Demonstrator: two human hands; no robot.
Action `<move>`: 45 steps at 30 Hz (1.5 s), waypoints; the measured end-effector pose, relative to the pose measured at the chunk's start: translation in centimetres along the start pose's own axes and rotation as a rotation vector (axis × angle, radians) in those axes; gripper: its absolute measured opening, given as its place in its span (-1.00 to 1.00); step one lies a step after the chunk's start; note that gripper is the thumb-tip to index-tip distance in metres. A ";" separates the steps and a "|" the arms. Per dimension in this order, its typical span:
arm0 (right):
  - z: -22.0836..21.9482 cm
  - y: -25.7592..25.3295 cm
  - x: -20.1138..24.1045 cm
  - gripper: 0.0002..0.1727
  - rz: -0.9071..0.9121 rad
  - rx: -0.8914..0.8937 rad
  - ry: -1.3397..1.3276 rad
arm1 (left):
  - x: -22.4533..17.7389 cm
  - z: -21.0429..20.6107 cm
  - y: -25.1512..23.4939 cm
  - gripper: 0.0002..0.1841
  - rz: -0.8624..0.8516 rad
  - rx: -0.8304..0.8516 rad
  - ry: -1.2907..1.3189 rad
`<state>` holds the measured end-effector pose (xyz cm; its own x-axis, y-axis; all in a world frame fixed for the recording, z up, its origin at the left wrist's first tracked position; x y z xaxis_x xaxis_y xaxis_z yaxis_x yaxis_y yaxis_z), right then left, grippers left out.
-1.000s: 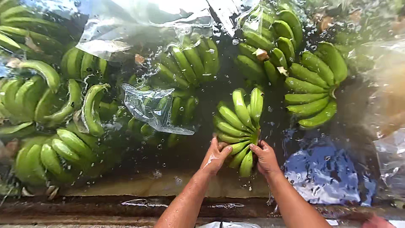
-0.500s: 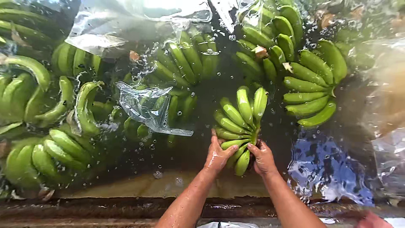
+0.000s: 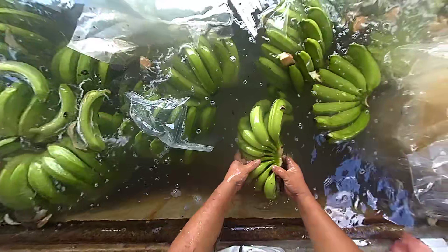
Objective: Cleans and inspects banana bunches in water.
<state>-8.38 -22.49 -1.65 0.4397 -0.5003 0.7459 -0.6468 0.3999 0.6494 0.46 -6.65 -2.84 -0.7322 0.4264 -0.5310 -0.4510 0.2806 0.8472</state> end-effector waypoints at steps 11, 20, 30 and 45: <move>5.0 -2.4 1.9 -0.88 -0.064 -0.005 -0.267 | 6.3 1.1 3.2 -0.30 -0.369 0.140 -0.223; 5.7 -3.7 0.8 -0.86 -0.130 0.150 -0.487 | -1.9 -4.4 5.2 -0.44 -0.952 -0.299 -0.779; 3.8 -4.8 0.9 -0.69 -0.142 0.024 -0.440 | -3.2 0.4 -0.3 -0.48 -0.810 0.080 -0.558; 6.3 -1.4 -1.8 -0.56 -0.110 -0.047 -0.533 | 0.3 -5.5 6.7 -0.38 -1.119 0.305 -0.472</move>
<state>-12.20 -26.94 -4.84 0.1185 -0.8564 0.5025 -0.5805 0.3508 0.7348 -5.57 -9.33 2.72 0.2583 0.0741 -0.9632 -0.5243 0.8482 -0.0753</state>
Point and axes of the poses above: each hand's wrist, its own y-axis away from the middle knuckle, its own z-axis out of the back of the hand, x = y × z, the point moved 5 cm from there along -y, towards the middle knuckle, and after that the axes turned 9 degrees about -y, right-handed, at the moved point
